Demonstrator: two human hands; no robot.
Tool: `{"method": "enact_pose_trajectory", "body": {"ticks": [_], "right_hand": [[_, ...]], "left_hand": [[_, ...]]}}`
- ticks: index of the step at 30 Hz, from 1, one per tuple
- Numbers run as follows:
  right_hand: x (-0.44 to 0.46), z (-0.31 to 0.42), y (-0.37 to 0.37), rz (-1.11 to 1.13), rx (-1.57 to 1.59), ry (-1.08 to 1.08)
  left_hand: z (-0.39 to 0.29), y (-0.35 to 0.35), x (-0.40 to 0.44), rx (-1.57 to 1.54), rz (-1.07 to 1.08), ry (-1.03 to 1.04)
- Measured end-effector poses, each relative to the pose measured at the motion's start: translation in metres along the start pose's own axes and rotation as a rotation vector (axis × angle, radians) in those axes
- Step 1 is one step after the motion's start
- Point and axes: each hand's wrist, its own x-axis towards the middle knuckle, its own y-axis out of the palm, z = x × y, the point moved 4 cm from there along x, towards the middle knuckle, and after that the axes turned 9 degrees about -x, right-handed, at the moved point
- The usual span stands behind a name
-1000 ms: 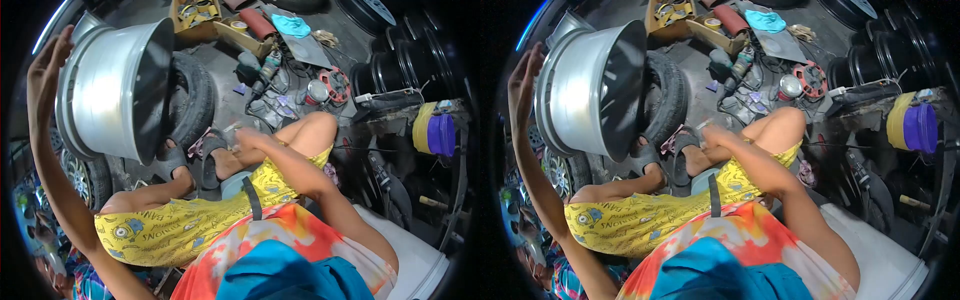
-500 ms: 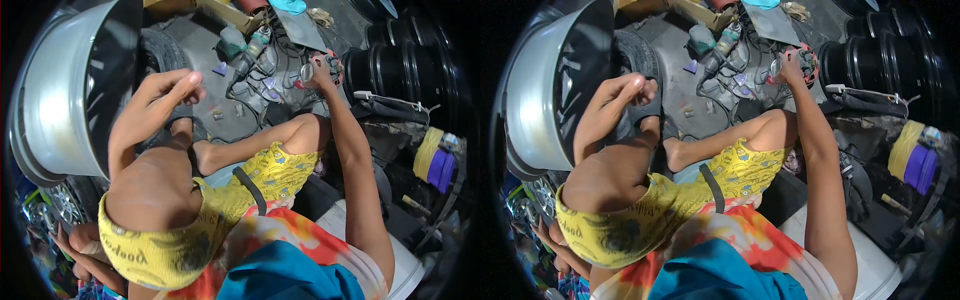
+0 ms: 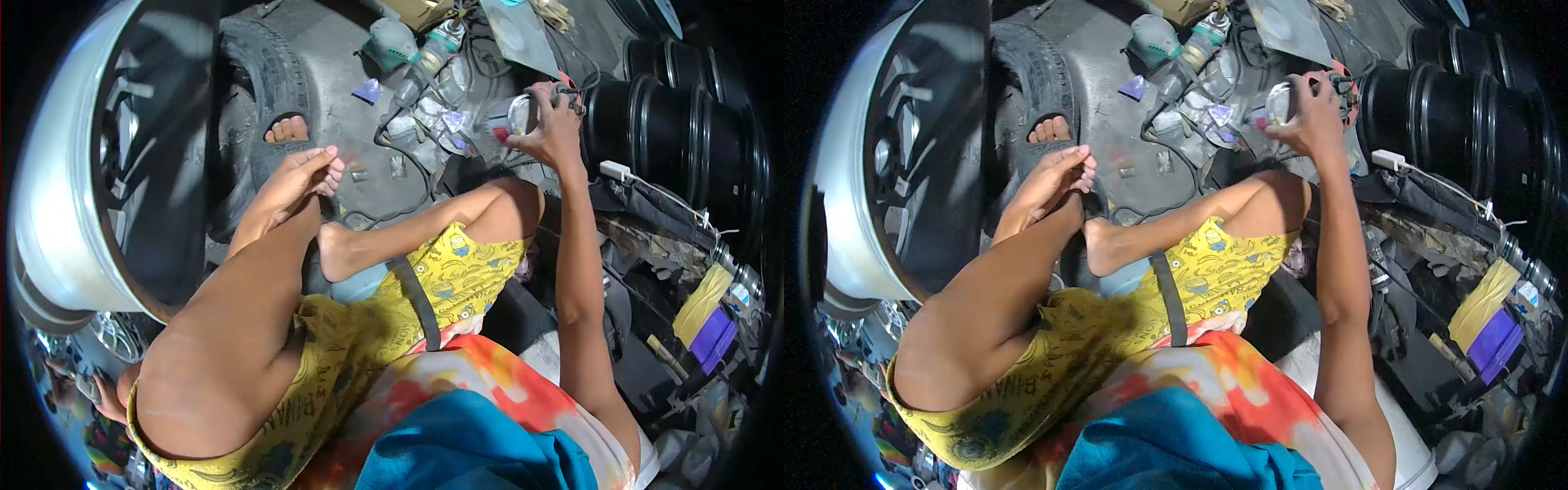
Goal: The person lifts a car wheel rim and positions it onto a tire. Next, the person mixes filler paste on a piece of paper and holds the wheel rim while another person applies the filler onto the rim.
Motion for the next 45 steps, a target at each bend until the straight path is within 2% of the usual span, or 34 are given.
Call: {"method": "enact_pose_trajectory", "body": {"ticks": [3,5,6,11,13,14,15,17,19,21,24,27,31,34,39,41,42,43,45], "right_hand": [[-0.030,0.047,-0.022,0.008,0.178,-0.099],[-0.041,0.081,-0.007,-0.049,0.241,-0.218],[-0.046,0.100,0.006,-0.023,0.274,-0.241],[-0.072,0.203,0.063,0.204,0.294,-0.419],[-0.080,0.227,0.077,0.250,0.287,-0.432],[-0.080,0.234,0.075,0.198,0.285,-0.475],[-0.075,0.235,0.074,0.197,0.281,-0.490],[-0.061,0.233,0.076,0.208,0.240,-0.436],[-0.035,0.220,0.083,0.087,0.240,-0.415],[-0.011,0.203,0.076,0.158,0.319,-0.323],[0.008,0.181,0.079,0.164,0.408,-0.317],[0.012,0.156,0.081,0.196,0.499,-0.350],[0.008,0.148,0.053,0.154,0.462,-0.351],[0.004,0.160,0.003,-0.111,0.465,-0.506],[0.023,0.181,-0.030,-0.249,0.679,-0.496],[0.029,0.195,-0.017,-0.354,0.620,-0.488],[0.028,0.203,-0.006,-0.356,0.584,-0.452],[0.027,0.211,0.009,-0.311,0.545,-0.436],[0.010,0.227,0.027,-0.175,0.259,-0.382]], "left_hand": [[-0.007,-0.002,0.004,-0.077,0.046,0.045],[-0.018,-0.009,0.011,-0.049,-0.051,0.221],[-0.027,-0.007,0.009,-0.002,-0.108,0.332],[-0.028,-0.012,0.011,0.123,-0.202,0.427],[-0.018,-0.018,0.017,0.450,-0.211,0.478],[-0.023,-0.011,0.012,0.830,-0.301,0.655],[-0.024,-0.004,0.007,1.038,-0.354,0.827],[-0.015,-0.006,0.011,0.836,-0.285,0.708],[-0.019,-0.004,0.008,0.839,-0.281,0.703],[-0.018,-0.005,0.008,0.844,-0.285,0.697],[-0.019,-0.003,0.005,0.849,-0.295,0.659],[-0.020,-0.003,0.001,0.817,-0.276,0.704],[-0.017,-0.005,0.000,0.812,-0.260,0.772],[-0.014,-0.008,0.005,0.814,-0.280,0.761],[-0.017,-0.005,0.004,0.646,-0.311,0.734],[-0.017,-0.004,0.004,0.564,-0.312,0.729],[-0.015,-0.008,0.005,0.518,-0.351,0.656],[-0.013,-0.011,0.004,0.473,-0.386,0.582],[-0.015,-0.007,0.000,0.553,-0.373,0.580]]}}
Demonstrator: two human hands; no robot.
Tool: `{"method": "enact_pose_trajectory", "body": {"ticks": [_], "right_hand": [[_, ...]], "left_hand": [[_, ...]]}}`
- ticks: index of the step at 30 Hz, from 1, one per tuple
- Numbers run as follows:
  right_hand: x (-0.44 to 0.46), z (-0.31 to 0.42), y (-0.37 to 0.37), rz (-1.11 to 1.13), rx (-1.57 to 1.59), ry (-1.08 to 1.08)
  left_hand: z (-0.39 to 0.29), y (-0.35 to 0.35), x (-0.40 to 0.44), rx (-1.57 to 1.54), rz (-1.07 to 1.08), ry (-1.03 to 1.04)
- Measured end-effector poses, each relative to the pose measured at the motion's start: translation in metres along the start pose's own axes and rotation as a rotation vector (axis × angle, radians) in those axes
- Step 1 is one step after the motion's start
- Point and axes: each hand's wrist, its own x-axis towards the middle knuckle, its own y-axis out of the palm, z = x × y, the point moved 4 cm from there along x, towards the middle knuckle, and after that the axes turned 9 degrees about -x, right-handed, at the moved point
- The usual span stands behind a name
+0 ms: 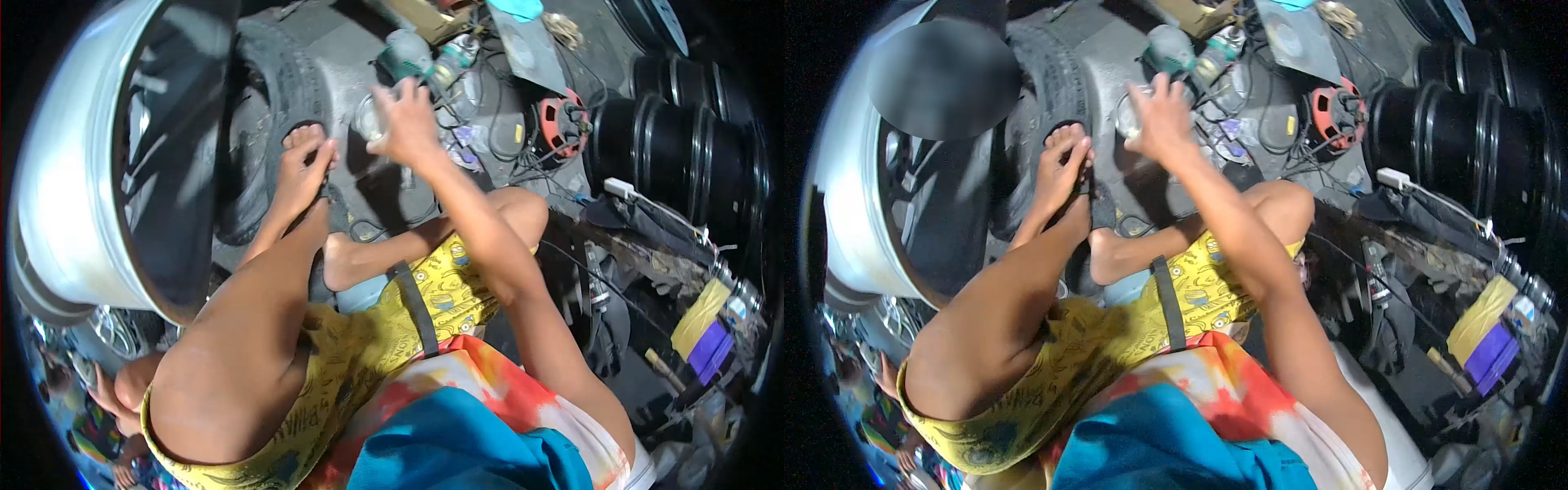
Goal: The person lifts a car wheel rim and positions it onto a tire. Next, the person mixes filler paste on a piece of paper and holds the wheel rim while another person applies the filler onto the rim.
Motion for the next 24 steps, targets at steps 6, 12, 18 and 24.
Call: {"method": "enact_pose_trajectory", "body": {"ticks": [6,12,18,24], "right_hand": [[-0.014,0.011,0.023,-0.131,0.004,-0.005],[0.009,0.011,0.026,0.016,-0.125,-0.049],[0.003,0.014,0.016,-0.064,-0.124,-0.039],[-0.027,0.006,0.022,-0.369,-0.009,0.000]], "left_hand": [[0.000,0.002,0.000,0.064,0.036,0.071],[0.003,0.004,0.004,0.114,0.058,0.064],[0.001,0.006,0.002,0.129,0.046,0.097],[0.002,0.007,0.004,0.153,0.037,0.079]]}}
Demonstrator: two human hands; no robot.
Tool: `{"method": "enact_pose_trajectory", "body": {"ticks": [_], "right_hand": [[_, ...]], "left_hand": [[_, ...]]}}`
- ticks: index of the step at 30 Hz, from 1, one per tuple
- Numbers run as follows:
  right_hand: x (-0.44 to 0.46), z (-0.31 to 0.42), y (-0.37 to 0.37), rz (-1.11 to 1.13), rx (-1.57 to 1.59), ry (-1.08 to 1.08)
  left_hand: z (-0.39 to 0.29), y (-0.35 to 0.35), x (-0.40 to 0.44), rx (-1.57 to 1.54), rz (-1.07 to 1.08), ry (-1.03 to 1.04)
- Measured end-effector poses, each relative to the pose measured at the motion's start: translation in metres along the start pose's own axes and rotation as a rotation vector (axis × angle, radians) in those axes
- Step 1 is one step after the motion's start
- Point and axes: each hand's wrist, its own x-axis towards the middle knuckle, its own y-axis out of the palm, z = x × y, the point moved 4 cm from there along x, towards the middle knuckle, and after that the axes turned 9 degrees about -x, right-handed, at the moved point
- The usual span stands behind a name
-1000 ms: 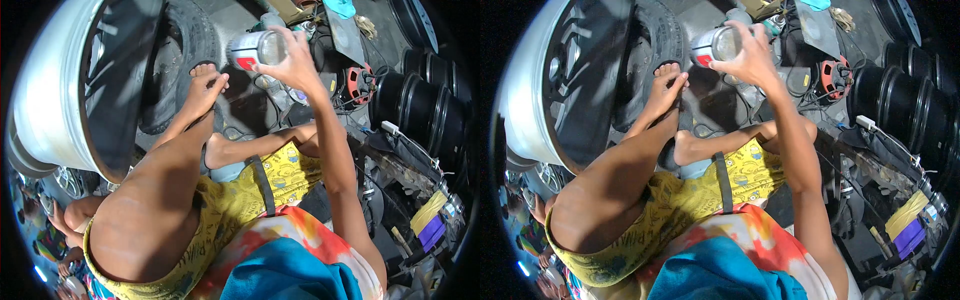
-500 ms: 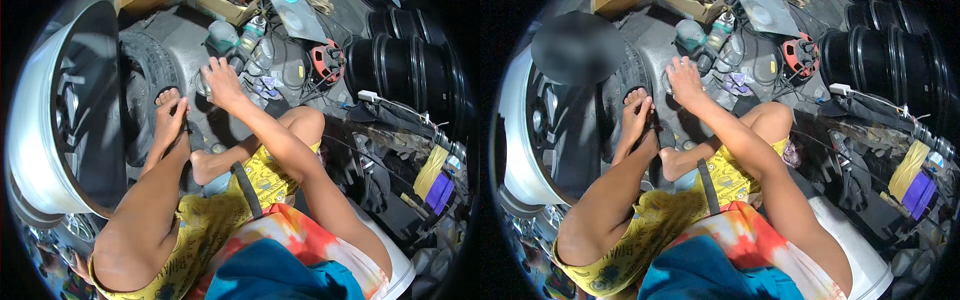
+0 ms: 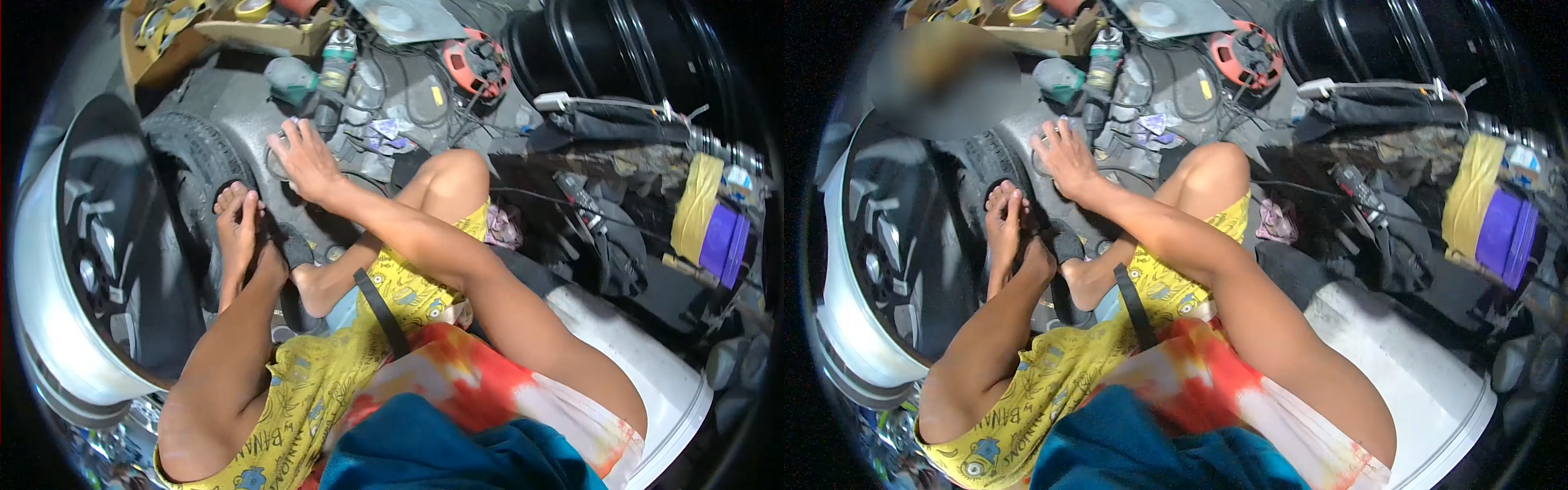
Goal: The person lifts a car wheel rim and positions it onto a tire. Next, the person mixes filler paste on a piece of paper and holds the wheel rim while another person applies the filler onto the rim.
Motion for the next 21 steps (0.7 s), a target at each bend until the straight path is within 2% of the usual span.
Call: {"method": "enact_pose_trajectory", "body": {"ticks": [1,4,5,6,8,10,12,13,14,15,16,18,19,20,21], "right_hand": [[-0.004,-0.004,0.001,0.026,0.068,0.025],[-0.006,-0.012,-0.010,0.036,0.216,0.086],[-0.006,-0.017,-0.014,-0.022,0.280,0.123],[-0.005,-0.021,-0.017,-0.025,0.277,0.128],[-0.003,-0.038,-0.023,-0.105,0.519,0.283],[-0.006,-0.063,-0.019,-0.188,0.590,0.339],[-0.016,-0.099,-0.009,0.068,0.925,0.601],[-0.016,-0.107,-0.033,0.076,1.141,0.650],[-0.019,-0.126,-0.030,0.139,1.158,0.690],[-0.024,-0.146,-0.029,0.147,1.098,0.678],[-0.028,-0.164,-0.032,0.153,0.906,0.722],[-0.028,-0.188,-0.026,-0.043,1.165,0.630],[-0.032,-0.195,-0.029,-0.015,1.055,0.614],[-0.035,-0.203,-0.031,0.009,0.943,0.596],[-0.041,-0.211,-0.030,0.008,0.695,0.551]], "left_hand": [[0.000,0.000,0.000,-0.029,0.004,-0.052],[0.004,-0.001,0.001,-0.024,0.012,-0.003],[0.008,-0.002,0.001,-0.025,0.005,-0.081],[0.010,-0.001,0.002,-0.024,0.011,-0.078],[0.011,-0.002,0.003,0.000,0.014,-0.008],[0.010,-0.001,0.002,-0.053,0.007,-0.097],[0.009,-0.002,0.002,0.025,-0.021,-0.048],[0.011,-0.002,0.003,0.050,-0.023,-0.008],[0.012,-0.002,0.003,0.075,-0.023,0.030],[0.004,-0.001,0.001,0.077,0.005,-0.030],[-0.002,0.000,0.001,0.099,0.005,-0.020],[0.002,-0.001,0.002,0.104,0.007,-0.016],[-0.006,-0.001,0.002,0.178,-0.005,0.111],[-0.005,-0.002,0.000,0.184,-0.014,0.102],[-0.003,-0.002,0.000,0.142,-0.006,0.064]]}}
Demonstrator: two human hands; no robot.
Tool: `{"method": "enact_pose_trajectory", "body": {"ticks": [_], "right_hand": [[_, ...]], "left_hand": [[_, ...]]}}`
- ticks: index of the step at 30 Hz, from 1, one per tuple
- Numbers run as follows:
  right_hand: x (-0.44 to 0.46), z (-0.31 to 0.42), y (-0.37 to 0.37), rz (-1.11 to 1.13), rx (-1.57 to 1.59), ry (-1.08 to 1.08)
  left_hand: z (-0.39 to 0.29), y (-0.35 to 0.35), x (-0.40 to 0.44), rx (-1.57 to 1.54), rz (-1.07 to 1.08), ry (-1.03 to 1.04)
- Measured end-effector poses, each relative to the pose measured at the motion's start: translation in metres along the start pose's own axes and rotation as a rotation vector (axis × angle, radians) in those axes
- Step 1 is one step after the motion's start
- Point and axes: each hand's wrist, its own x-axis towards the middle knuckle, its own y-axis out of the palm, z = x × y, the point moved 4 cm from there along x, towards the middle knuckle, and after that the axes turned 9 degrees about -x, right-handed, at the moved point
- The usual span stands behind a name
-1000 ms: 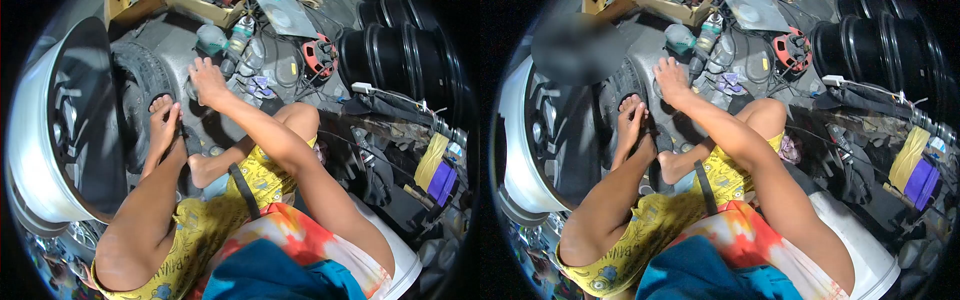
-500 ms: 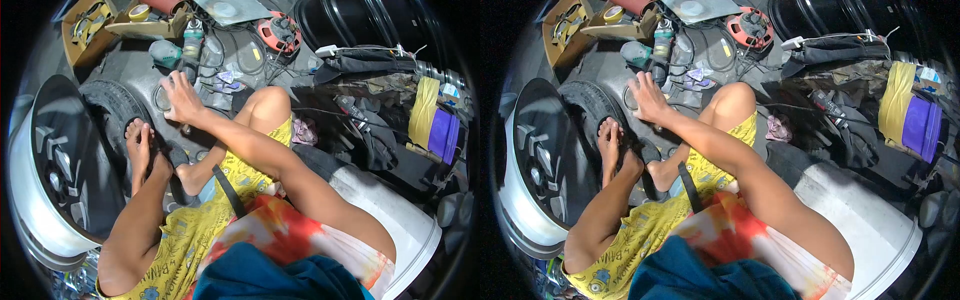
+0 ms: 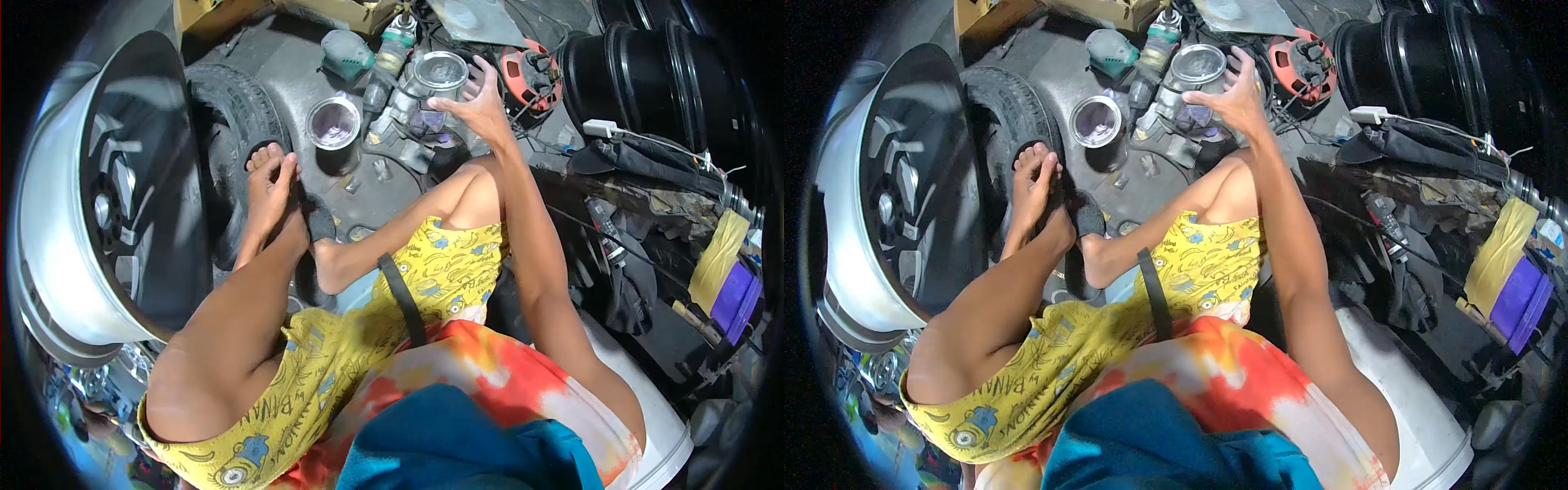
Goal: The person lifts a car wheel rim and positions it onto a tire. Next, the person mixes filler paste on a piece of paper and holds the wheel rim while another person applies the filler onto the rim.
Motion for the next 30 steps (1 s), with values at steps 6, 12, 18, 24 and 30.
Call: {"method": "enact_pose_trajectory", "body": {"ticks": [6,12,18,24,30], "right_hand": [[-0.031,0.039,-0.004,-0.165,-0.244,-0.147],[-0.094,0.106,-0.046,-0.340,0.034,-0.119],[-0.220,0.005,-0.100,-0.650,0.040,0.281],[-0.280,-0.131,-0.136,-0.764,-0.416,0.529],[-0.238,-0.263,-0.166,-0.117,-0.842,0.867]], "left_hand": [[0.008,0.003,0.002,-0.105,-0.011,-0.015],[-0.005,0.004,0.008,0.125,0.005,0.176],[-0.009,0.009,0.000,-0.072,-0.001,-0.039],[-0.004,0.011,0.004,-0.117,-0.028,0.198],[-0.005,0.013,-0.019,-0.610,0.248,-0.310]]}}
